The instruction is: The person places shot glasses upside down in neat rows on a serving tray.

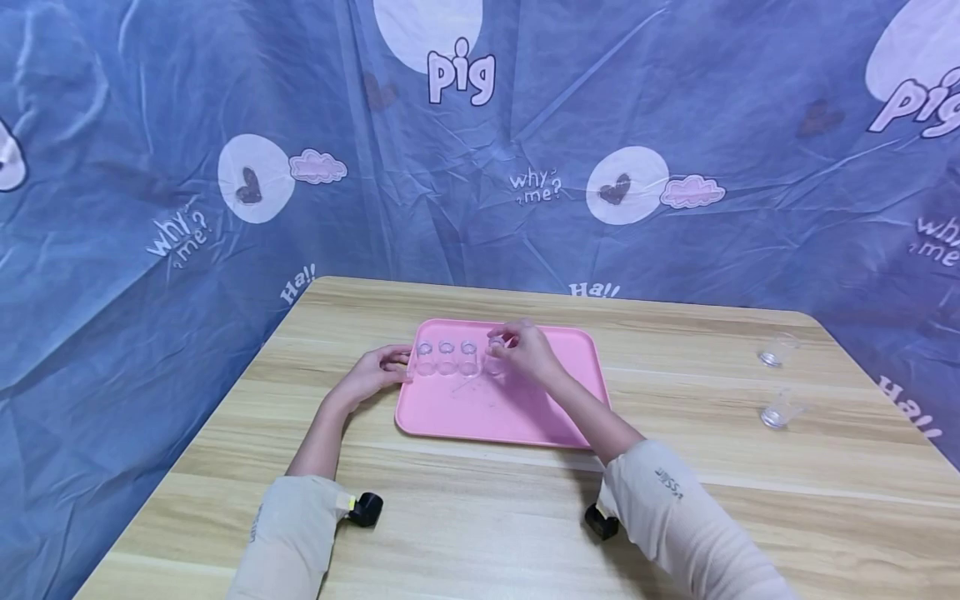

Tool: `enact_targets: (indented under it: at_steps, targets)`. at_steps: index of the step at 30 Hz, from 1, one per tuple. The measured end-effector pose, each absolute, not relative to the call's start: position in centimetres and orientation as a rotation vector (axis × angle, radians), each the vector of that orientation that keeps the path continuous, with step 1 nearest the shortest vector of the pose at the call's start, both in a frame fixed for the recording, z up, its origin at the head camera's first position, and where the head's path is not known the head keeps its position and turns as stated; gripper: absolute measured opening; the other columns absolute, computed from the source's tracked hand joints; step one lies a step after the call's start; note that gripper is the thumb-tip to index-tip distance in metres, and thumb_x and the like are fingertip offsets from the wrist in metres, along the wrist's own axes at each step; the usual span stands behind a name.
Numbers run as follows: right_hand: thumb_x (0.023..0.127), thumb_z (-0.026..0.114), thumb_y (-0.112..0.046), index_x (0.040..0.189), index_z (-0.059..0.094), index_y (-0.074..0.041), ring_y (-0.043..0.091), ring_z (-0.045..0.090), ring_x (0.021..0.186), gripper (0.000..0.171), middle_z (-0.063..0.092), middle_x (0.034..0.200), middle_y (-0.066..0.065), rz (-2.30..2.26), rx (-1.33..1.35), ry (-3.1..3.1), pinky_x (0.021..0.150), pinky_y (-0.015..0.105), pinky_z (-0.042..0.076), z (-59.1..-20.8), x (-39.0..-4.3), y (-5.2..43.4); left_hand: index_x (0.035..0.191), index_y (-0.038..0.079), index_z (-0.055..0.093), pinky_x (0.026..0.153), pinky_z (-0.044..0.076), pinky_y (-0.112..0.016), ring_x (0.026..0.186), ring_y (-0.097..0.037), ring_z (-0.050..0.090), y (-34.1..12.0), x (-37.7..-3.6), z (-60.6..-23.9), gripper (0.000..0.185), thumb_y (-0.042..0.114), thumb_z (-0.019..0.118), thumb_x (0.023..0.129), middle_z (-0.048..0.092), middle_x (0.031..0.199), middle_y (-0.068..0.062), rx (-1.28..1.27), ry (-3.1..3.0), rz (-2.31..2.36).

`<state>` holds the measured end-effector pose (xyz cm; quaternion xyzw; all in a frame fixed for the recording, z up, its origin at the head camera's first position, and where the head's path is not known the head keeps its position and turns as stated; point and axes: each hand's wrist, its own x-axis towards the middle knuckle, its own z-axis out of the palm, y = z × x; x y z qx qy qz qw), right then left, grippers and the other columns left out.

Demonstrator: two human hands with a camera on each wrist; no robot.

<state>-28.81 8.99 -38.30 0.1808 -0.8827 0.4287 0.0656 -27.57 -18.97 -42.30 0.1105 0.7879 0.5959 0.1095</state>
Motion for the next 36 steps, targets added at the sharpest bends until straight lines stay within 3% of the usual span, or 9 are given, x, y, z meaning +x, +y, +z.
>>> enact_targets:
  at_steps: [18,36]
  targets:
    - [0.076,0.071,-0.004,0.097,0.069,-0.003,0.019,0.053,0.077,0.022,0.054,0.087,0.008,1.293,0.511,-2.716,0.066,0.028,0.046,-38.8,-28.6,8.4,0.132,-0.007,0.042,0.077,0.05,-0.026,0.097,-0.026,0.054,-19.0,-27.7,-42.4,0.055,-0.002,0.062,0.082,0.051,0.115,-0.023,0.32,2.351,1.742]
    - [0.077,0.073,-0.011,0.105,0.065,-0.001,0.024,0.055,0.08,0.031,0.06,0.096,0.014,1.224,0.526,-2.746,0.071,0.035,0.047,-37.3,-27.9,9.8,0.132,-0.006,0.043,0.077,0.05,-0.027,0.096,-0.026,0.054,-18.9,-27.7,-42.3,0.054,-0.002,0.062,0.082,0.052,0.115,-0.022,0.308,2.341,1.744]
